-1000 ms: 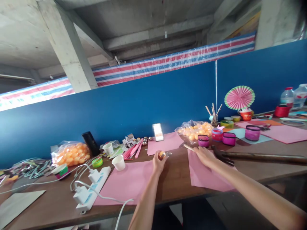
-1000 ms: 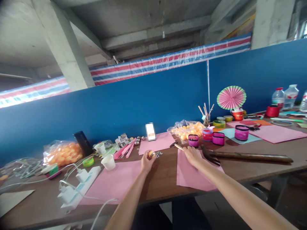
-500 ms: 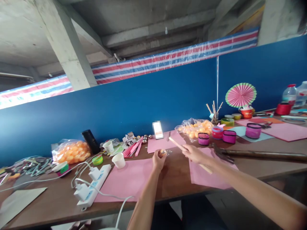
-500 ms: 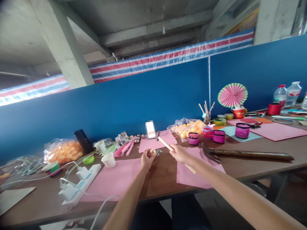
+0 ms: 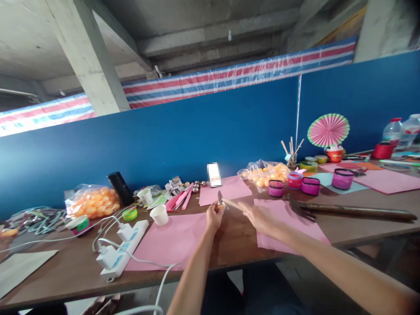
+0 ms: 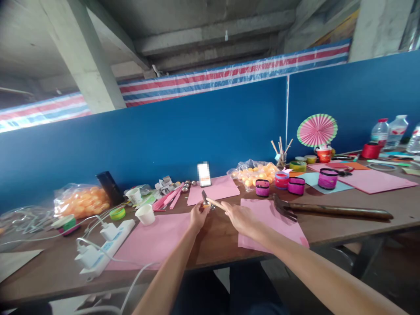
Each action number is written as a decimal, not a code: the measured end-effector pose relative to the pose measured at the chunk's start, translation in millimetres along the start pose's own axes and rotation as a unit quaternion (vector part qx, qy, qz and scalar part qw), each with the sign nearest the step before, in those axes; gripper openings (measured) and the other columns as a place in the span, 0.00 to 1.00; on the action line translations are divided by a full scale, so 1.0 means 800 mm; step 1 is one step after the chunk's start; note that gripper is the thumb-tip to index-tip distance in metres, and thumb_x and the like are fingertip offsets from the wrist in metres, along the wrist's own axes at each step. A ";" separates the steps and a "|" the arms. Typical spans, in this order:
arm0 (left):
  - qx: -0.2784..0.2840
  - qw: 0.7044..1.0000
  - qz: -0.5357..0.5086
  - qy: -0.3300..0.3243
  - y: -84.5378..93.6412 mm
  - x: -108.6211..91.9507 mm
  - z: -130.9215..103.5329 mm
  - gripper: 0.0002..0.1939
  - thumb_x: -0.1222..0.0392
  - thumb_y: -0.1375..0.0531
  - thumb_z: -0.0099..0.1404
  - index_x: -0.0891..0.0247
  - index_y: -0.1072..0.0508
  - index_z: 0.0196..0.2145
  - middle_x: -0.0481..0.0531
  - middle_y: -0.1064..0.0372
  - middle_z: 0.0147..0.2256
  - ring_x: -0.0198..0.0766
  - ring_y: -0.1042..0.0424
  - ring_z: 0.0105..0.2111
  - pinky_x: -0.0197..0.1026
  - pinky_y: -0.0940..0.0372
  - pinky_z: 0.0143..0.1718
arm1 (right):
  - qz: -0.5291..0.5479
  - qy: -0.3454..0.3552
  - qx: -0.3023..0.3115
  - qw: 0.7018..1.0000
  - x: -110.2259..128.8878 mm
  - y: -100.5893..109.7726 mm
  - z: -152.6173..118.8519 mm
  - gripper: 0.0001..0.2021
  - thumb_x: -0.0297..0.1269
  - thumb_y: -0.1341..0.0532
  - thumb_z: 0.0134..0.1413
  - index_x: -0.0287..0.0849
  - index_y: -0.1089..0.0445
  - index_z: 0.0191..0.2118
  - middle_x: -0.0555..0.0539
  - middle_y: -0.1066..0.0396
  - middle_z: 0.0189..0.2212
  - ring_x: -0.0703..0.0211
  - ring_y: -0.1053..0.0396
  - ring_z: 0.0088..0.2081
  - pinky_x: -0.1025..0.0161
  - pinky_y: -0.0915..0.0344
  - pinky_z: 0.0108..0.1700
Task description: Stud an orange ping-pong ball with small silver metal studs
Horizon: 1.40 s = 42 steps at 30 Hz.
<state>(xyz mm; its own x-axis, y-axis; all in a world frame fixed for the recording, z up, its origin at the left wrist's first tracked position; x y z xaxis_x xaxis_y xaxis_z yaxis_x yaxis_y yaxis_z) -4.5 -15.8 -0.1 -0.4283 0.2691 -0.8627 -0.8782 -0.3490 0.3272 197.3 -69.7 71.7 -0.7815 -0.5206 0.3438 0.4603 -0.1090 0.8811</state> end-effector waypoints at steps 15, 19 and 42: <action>-0.026 0.999 0.035 0.023 0.001 -0.010 -0.002 0.14 0.56 0.39 0.47 0.66 0.32 0.31 0.50 0.31 0.26 0.33 0.33 0.24 0.35 0.38 0.27 | -0.070 0.017 -0.014 0.997 0.018 -0.020 -0.004 0.19 0.37 0.53 0.57 0.50 0.47 0.54 0.47 0.31 0.26 0.60 0.33 0.23 0.68 0.46 0.25; -0.026 0.999 0.040 0.026 0.002 -0.011 -0.003 0.13 0.56 0.39 0.46 0.66 0.32 0.30 0.49 0.32 0.25 0.33 0.34 0.23 0.35 0.39 0.26 | -0.056 0.020 0.002 0.998 0.020 -0.016 -0.004 0.18 0.35 0.52 0.56 0.50 0.46 0.53 0.47 0.30 0.26 0.60 0.32 0.25 0.68 0.46 0.26; -0.041 0.999 -0.029 0.021 -0.001 0.007 0.003 0.19 0.54 0.39 0.47 0.65 0.31 0.37 0.51 0.30 0.27 0.33 0.32 0.24 0.35 0.38 0.27 | -0.026 0.003 -0.031 0.999 0.008 -0.028 -0.011 0.16 0.36 0.54 0.58 0.47 0.46 0.52 0.47 0.29 0.30 0.61 0.32 0.27 0.68 0.49 0.26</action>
<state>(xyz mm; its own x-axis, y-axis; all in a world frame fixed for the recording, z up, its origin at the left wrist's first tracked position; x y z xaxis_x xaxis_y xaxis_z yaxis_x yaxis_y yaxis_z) -6.8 -11.7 -4.6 -0.3670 0.2527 -0.8952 -0.8801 -0.4061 0.2461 185.4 -77.8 51.3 -0.8027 -0.5181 0.2953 0.4437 -0.1882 0.8762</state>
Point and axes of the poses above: each hand's wrist, its own z-axis towards the middle knuckle, its own y-axis out of the back of the hand, x = y × z, the point moved 1 cm from there along z, towards the middle knuckle
